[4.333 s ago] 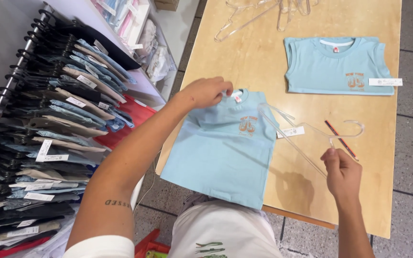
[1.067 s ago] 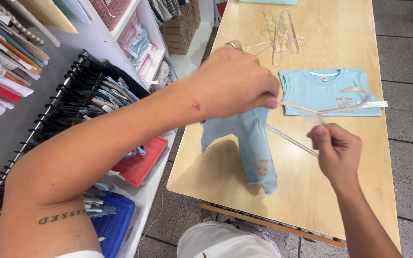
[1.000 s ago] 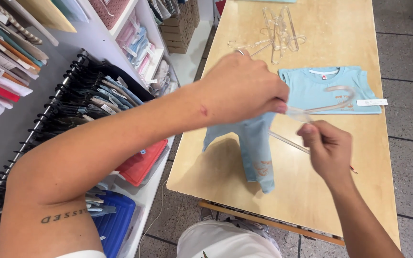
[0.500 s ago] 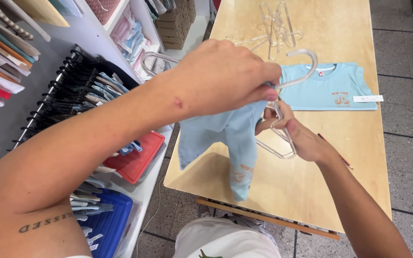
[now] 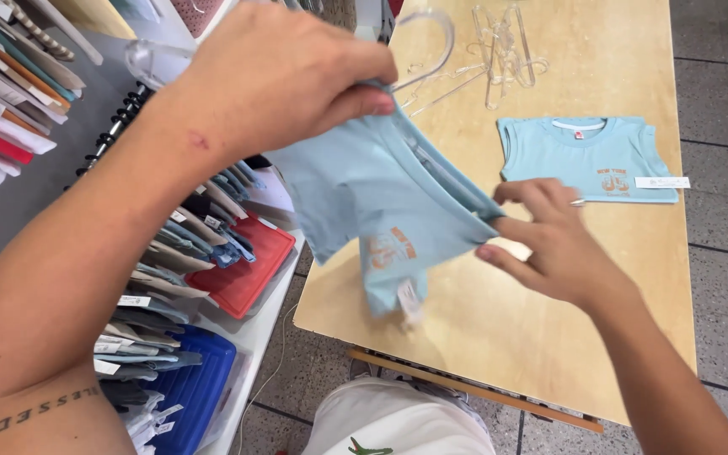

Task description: The person is preparing t-shirts for display by putting them on hangers and hanging them on a rack in a clothing store.

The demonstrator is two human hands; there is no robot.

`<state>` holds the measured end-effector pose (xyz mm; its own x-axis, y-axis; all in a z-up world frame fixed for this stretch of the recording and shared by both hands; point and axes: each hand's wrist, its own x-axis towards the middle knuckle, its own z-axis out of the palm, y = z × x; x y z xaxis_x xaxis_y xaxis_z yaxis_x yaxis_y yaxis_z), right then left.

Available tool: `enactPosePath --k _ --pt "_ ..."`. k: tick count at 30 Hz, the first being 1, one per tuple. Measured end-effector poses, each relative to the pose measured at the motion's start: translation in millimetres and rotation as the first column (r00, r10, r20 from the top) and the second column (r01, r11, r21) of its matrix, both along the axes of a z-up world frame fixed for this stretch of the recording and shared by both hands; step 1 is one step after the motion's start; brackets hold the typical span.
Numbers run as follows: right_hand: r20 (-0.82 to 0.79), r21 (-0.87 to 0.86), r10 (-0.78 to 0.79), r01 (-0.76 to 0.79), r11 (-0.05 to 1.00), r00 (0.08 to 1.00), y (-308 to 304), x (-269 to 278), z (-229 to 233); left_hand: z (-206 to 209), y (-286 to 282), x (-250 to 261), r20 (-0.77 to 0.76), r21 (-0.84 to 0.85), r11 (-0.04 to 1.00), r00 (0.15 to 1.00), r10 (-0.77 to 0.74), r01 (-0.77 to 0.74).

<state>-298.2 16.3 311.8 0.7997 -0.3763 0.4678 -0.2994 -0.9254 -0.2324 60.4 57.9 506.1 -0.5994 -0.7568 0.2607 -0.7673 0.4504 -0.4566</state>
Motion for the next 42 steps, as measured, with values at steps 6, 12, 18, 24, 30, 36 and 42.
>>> enactPosePath --k 6,12,18,24,30,36,42 --pt "0.099 -0.018 -0.034 0.036 0.999 0.994 13.9 -6.9 45.5 -31.9 10.1 -27.2 -0.197 0.206 0.978 0.98 0.031 0.01" --pt "0.226 -0.113 -0.207 0.237 0.965 0.952 28.4 9.6 62.1 -53.9 21.8 -47.4 -0.5 0.222 0.949 0.862 -0.086 0.224" --pt "0.263 -0.103 -0.174 0.207 0.973 0.949 32.2 12.5 74.9 -51.3 27.4 -44.8 -0.496 0.135 0.967 0.86 -0.122 0.215" --pt "0.229 0.12 -0.274 0.252 0.96 0.934 32.3 -15.3 77.0 -36.0 38.2 -18.2 -0.5 -0.119 0.923 0.782 -0.373 0.365" --pt "0.262 0.07 -0.282 0.273 0.959 0.923 44.5 -22.2 74.7 -27.2 51.1 -34.0 -0.308 -0.078 0.973 0.923 -0.232 0.219" --pt "0.218 0.026 -0.285 0.286 0.958 0.933 53.4 -13.3 79.7 -43.4 48.5 -65.7 -0.312 0.034 0.985 0.938 -0.152 0.171" --pt "0.386 -0.364 -0.232 0.378 0.851 0.893 53.3 -12.4 64.6 -49.3 44.5 -71.9 -0.389 0.083 0.979 0.91 -0.142 0.188"
